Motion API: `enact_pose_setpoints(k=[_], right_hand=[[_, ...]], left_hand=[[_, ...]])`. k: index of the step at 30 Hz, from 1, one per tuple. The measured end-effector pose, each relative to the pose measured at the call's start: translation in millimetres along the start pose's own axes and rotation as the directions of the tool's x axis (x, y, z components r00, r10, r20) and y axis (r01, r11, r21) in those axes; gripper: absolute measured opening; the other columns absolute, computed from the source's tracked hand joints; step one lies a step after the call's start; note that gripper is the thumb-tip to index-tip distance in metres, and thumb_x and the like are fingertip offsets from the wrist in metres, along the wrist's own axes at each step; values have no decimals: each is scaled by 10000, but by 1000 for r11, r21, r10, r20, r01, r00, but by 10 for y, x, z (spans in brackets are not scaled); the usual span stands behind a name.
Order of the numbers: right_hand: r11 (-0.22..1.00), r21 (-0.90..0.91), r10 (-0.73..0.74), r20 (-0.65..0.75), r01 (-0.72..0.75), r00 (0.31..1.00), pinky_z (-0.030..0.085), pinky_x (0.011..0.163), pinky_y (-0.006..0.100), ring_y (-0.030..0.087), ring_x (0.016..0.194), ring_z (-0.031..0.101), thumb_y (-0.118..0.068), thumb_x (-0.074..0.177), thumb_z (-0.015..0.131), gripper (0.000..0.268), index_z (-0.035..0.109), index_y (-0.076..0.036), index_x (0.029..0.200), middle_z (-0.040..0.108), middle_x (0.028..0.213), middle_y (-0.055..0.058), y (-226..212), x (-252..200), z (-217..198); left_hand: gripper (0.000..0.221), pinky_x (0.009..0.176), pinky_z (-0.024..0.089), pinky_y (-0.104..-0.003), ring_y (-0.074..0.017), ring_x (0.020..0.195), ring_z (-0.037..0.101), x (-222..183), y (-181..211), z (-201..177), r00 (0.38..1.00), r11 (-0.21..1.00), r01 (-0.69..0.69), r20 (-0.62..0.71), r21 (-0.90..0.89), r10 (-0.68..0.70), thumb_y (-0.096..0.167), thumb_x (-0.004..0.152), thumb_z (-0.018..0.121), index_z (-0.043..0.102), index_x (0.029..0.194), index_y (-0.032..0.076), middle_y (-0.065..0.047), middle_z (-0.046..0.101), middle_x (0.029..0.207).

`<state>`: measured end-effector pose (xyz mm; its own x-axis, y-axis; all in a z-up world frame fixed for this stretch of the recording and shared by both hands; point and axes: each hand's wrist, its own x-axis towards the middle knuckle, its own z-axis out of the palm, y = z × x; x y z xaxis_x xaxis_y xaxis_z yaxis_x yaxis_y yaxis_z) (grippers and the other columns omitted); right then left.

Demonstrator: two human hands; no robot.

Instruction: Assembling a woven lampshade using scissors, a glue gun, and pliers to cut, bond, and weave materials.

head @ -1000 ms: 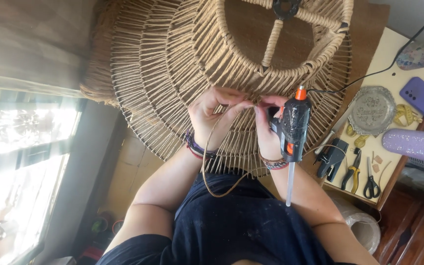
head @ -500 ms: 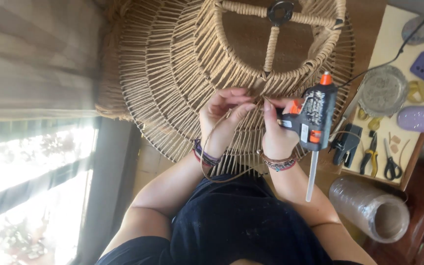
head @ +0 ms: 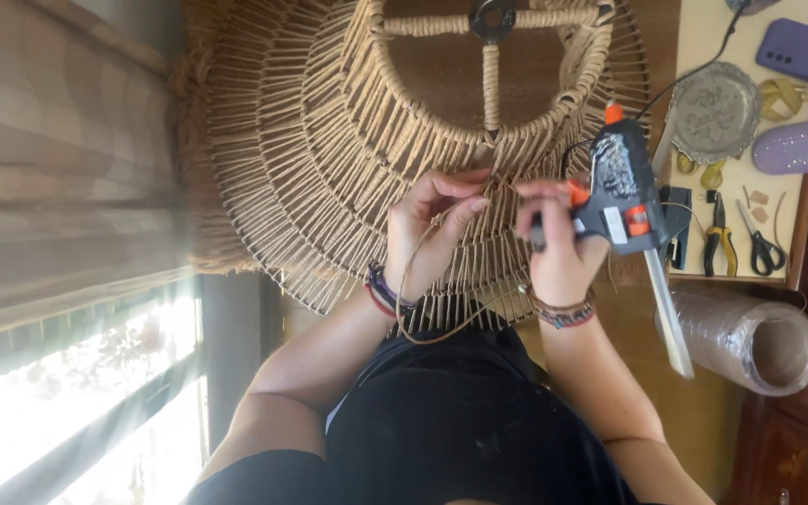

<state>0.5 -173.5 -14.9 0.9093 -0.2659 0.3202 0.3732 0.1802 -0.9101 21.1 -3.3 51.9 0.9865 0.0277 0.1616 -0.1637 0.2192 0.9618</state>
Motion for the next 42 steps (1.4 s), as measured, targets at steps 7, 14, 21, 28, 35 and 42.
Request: enact_pose_setpoints(k=[7,14,21,28,35,42], right_hand=[[968,-247,22,232,37,972,520,615,277,224,632,677,-59,956,576,98,603,27,994,669,662,104,-62,-546,-473],[765,-594,-148,215,249,965,550,783,359,262,830,683,-294,965,711,347,628,30,1058,703,900,107,-381,-433,-119],[672,-655,-277,211,346,937,529,773,396,339,897,670,-302,958,782,367,620,22,900,673,1023,183,-107,-466,-153],[593,-732,-297,189,336,936,529,788,366,310,882,670,-333,958,803,394,610,-3,864,665,1010,148,60,-559,-256],[580,-730,-324,199,360,925,539,762,367,326,838,675,-294,942,843,394,611,15,861,652,969,159,108,-534,-235],[593,-722,-328,190,358,925,535,747,367,325,813,662,-263,945,848,377,609,14,853,640,948,156,112,-523,-200]], left_hand=[[140,823,618,-433,-423,1033,706,39,9,-54,998,1000,-19,54,-8,19,79,872,816,715,910,-10,-245,758,1016],[147,779,632,-424,-417,970,736,70,117,-58,995,993,-88,58,81,83,93,859,829,734,876,-19,-272,752,952],[185,759,631,-415,-435,955,717,67,130,-46,998,994,-41,47,104,36,136,847,845,745,899,-11,-247,759,974],[188,745,633,-411,-430,955,715,52,118,-31,1000,994,4,26,112,-7,159,843,851,753,888,5,-229,764,971],[190,740,631,-393,-419,959,719,52,110,-39,999,995,31,29,98,-34,164,851,848,757,903,5,-218,768,987],[182,725,634,-383,-411,938,730,44,101,-27,999,994,25,22,110,-27,149,847,850,755,905,5,-216,768,986]])
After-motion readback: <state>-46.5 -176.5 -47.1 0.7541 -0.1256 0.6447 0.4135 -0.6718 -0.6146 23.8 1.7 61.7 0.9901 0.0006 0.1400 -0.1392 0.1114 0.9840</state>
